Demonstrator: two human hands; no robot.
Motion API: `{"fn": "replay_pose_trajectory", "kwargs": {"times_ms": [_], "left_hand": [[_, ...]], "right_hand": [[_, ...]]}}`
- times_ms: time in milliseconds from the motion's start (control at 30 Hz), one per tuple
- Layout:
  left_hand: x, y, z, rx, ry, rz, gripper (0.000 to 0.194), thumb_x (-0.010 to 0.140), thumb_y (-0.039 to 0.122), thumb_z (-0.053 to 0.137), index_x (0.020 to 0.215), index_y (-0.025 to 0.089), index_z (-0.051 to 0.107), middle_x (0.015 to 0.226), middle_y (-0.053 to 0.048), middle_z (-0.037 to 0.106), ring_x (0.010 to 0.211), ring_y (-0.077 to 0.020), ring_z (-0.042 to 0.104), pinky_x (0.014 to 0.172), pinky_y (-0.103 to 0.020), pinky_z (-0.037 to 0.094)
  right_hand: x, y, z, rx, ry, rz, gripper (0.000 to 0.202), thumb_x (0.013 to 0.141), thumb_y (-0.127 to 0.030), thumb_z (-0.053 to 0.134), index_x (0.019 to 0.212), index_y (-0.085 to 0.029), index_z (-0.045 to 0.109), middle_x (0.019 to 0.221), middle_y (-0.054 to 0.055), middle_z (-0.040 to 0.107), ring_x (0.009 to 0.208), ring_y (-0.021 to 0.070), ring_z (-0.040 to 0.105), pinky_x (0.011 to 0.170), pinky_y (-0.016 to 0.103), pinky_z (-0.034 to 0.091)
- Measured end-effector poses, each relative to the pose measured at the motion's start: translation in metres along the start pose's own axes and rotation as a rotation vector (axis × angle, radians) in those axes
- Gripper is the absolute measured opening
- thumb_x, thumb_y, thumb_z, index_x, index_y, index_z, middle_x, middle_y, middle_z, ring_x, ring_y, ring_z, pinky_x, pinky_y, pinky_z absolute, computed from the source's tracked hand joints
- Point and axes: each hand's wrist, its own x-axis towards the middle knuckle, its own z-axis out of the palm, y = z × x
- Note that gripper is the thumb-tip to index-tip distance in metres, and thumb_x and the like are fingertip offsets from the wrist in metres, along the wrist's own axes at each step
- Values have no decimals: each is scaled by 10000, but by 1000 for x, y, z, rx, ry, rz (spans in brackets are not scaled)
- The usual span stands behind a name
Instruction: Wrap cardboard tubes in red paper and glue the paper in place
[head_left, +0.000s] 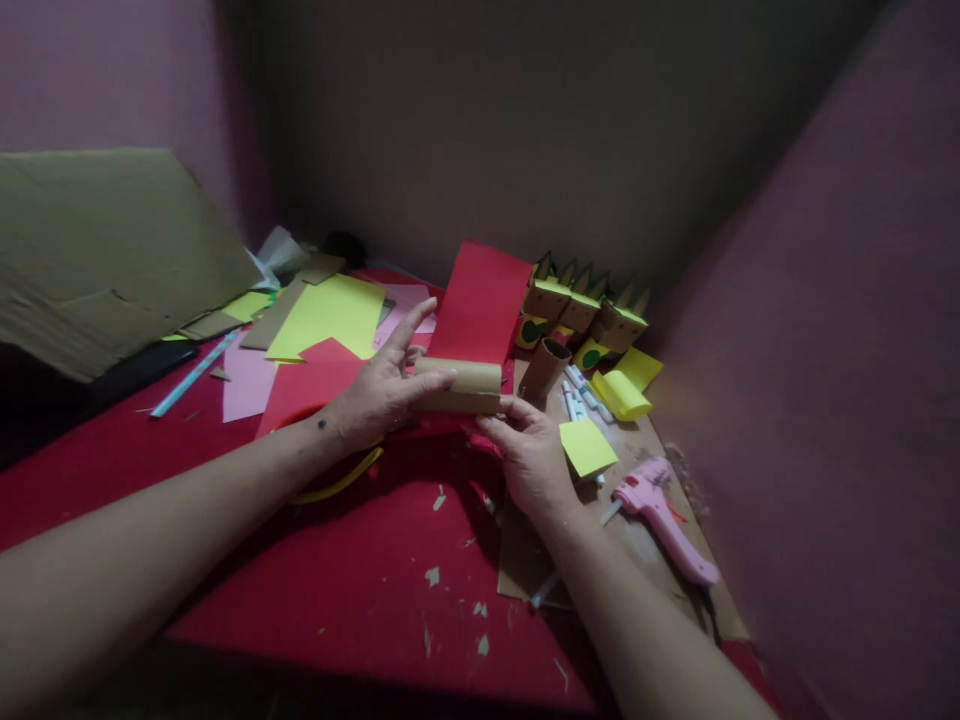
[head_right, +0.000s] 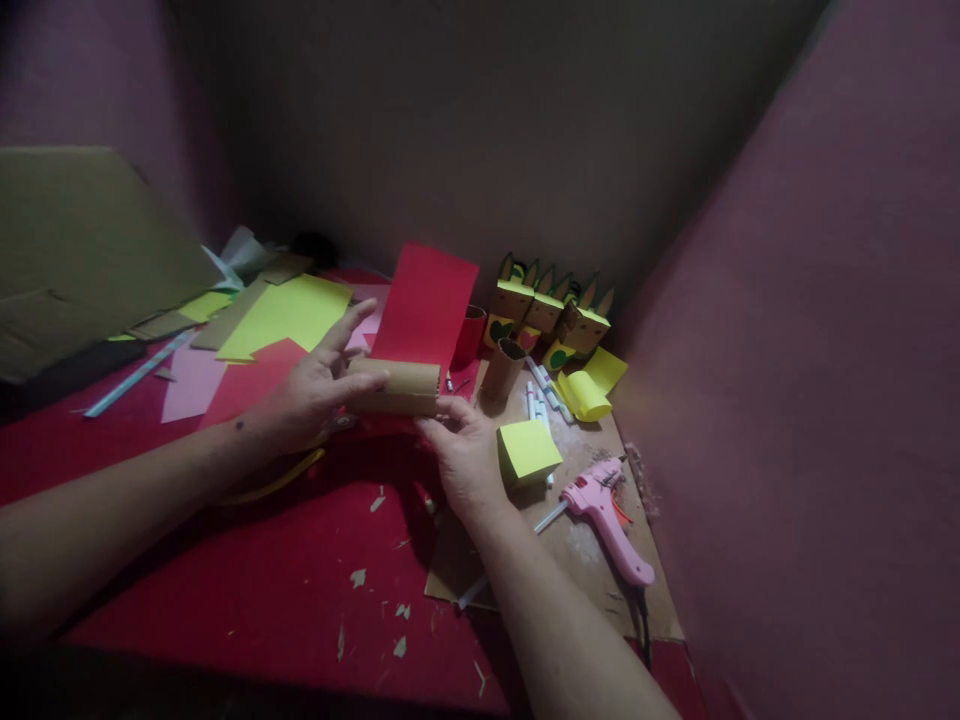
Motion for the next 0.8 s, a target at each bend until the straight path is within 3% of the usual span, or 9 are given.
{"fn": "replay_pose_trajectory", "kwargs": {"times_ms": [133,200,400,800], "left_hand": [[-1,6,-3,216,-88,62,502,733,420,784,1219,308,728,990,-34,724,822,-221,639,643,-232,490],[-1,5,-4,303,-84,98,364,727,439,779,1047,265,793,992,-42,728,866,-238,634,654,-233,489],[2,6,-7,312,-125,52,320,715,459,777,957,250,794,833,-37,720,701,-202,614,521,-230,424],[2,19,-10,380,-253,70,245,711,398,777,897,238,788,787,-44,714,702,-212,623,576,-263,451]], "right_hand": [[-1,-2,2,96,-11,47,212,586,-224,835,754,-201,707,727,-16,724,669,158,693,720,331,601],[-1,-3,2,125,-19,67,205,571,-197,832,723,-194,695,711,-10,720,626,158,697,634,302,602],[0,-9,3,99,-63,146,226,542,-131,782,755,-166,718,691,10,728,509,132,662,469,222,525],[-2,-11,5,114,-166,193,372,505,-60,643,852,-161,732,771,28,741,527,146,647,423,221,449]]}}
